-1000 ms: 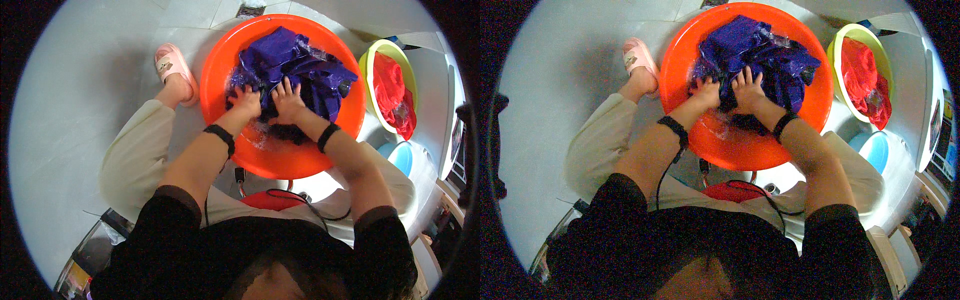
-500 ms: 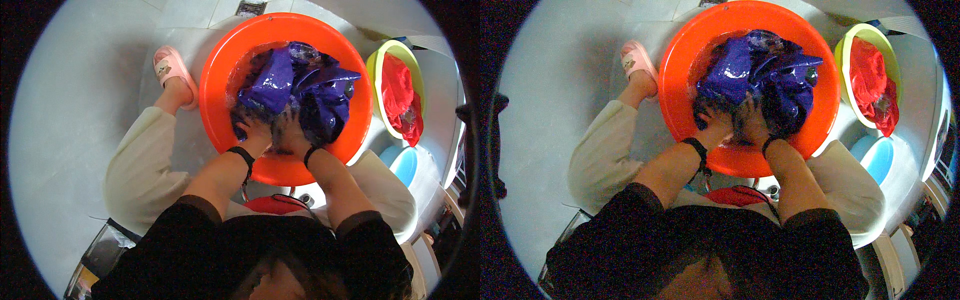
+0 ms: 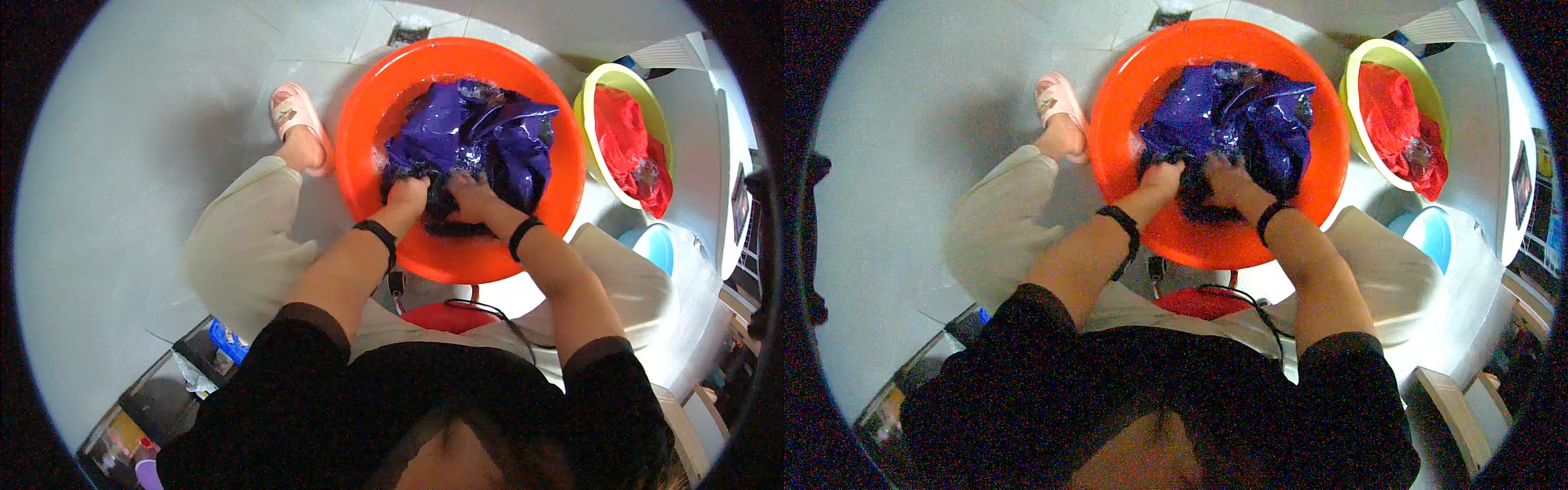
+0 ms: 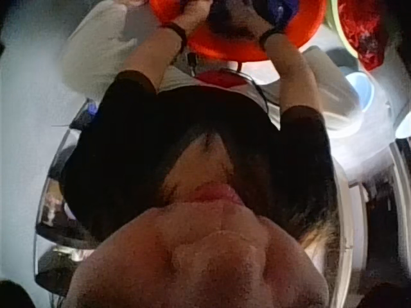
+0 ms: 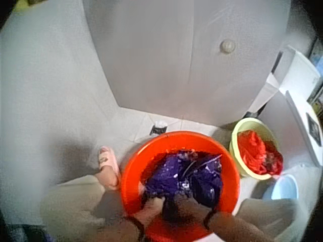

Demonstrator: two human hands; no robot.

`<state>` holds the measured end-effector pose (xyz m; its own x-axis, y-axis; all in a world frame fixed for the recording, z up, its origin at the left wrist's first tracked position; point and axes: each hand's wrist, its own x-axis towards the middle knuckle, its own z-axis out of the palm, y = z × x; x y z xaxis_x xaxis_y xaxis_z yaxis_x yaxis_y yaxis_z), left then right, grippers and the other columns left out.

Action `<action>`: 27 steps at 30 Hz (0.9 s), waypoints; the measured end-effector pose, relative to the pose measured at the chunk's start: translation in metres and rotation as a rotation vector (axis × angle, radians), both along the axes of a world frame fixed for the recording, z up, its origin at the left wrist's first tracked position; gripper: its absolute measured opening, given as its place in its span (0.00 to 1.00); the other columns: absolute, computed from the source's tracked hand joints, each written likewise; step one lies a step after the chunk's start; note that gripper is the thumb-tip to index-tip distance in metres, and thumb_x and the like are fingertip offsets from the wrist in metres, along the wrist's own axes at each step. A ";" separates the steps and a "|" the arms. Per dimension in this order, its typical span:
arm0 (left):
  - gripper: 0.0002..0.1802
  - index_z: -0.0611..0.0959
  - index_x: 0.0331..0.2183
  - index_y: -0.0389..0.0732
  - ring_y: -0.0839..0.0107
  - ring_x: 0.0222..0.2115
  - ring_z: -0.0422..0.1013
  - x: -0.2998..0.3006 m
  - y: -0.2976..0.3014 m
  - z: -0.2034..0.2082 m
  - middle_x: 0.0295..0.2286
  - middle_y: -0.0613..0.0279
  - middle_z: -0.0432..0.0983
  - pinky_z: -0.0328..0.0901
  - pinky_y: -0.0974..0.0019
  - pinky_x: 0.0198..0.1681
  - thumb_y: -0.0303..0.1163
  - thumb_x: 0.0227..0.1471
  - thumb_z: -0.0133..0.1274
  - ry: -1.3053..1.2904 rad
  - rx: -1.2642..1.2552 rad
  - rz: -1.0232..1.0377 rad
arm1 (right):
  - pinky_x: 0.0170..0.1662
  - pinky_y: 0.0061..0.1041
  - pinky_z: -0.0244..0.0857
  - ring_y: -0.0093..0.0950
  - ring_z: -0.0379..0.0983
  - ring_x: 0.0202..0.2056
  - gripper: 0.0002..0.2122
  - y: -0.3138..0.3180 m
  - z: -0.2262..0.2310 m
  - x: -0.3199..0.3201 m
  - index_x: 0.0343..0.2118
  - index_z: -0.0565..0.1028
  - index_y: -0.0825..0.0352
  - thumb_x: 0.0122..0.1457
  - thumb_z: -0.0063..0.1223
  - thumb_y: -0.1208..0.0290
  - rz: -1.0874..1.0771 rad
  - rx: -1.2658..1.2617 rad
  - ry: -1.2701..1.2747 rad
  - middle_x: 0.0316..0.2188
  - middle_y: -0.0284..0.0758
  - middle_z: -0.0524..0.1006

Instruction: The person washes purple and red clothes by hand in a red basin filled with soapy water. They rinse the clothes under running water from a tap and transfer them between basins.

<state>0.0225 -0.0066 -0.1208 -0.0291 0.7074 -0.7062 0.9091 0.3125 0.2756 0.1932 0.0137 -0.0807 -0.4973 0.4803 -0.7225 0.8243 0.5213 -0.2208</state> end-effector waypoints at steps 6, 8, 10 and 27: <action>0.14 0.83 0.33 0.34 0.57 0.32 0.76 -0.043 0.078 0.126 0.31 0.49 0.80 0.69 0.56 0.36 0.26 0.39 0.55 -0.365 0.168 -0.093 | 0.66 0.44 0.43 0.42 0.38 0.67 0.61 0.018 0.064 0.048 0.66 0.39 0.62 0.33 0.74 0.56 -0.428 0.258 0.207 0.67 0.46 0.42; 0.12 0.83 0.31 0.35 0.63 0.28 0.75 -0.050 0.101 0.186 0.27 0.55 0.80 0.68 0.58 0.32 0.24 0.38 0.54 -0.610 0.183 0.062 | 0.66 0.47 0.41 0.41 0.34 0.68 0.68 0.011 0.085 0.050 0.66 0.32 0.61 0.28 0.76 0.51 -0.451 0.296 0.118 0.67 0.44 0.39; 0.09 0.84 0.28 0.36 0.66 0.26 0.75 -0.063 0.120 0.255 0.25 0.58 0.79 0.68 0.60 0.30 0.25 0.38 0.56 -0.881 0.163 0.156 | 0.65 0.49 0.40 0.41 0.32 0.68 0.70 0.006 0.102 0.045 0.66 0.31 0.60 0.25 0.76 0.50 -0.505 0.308 0.109 0.67 0.43 0.38; 0.42 0.60 0.56 0.35 0.47 0.49 0.68 0.000 0.096 0.250 0.48 0.38 0.69 0.64 0.51 0.52 0.36 0.41 0.57 -0.128 0.506 0.000 | 0.65 0.52 0.36 0.52 0.35 0.66 0.57 0.058 0.179 0.058 0.66 0.43 0.58 0.37 0.61 0.35 -0.711 0.623 0.309 0.66 0.47 0.42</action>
<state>0.0223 0.0894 0.1290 0.0357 0.9612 -0.2736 0.8581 0.1109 0.5014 0.2514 0.0720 0.0986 -0.0700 0.9895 -0.1266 0.9424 0.0240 -0.3335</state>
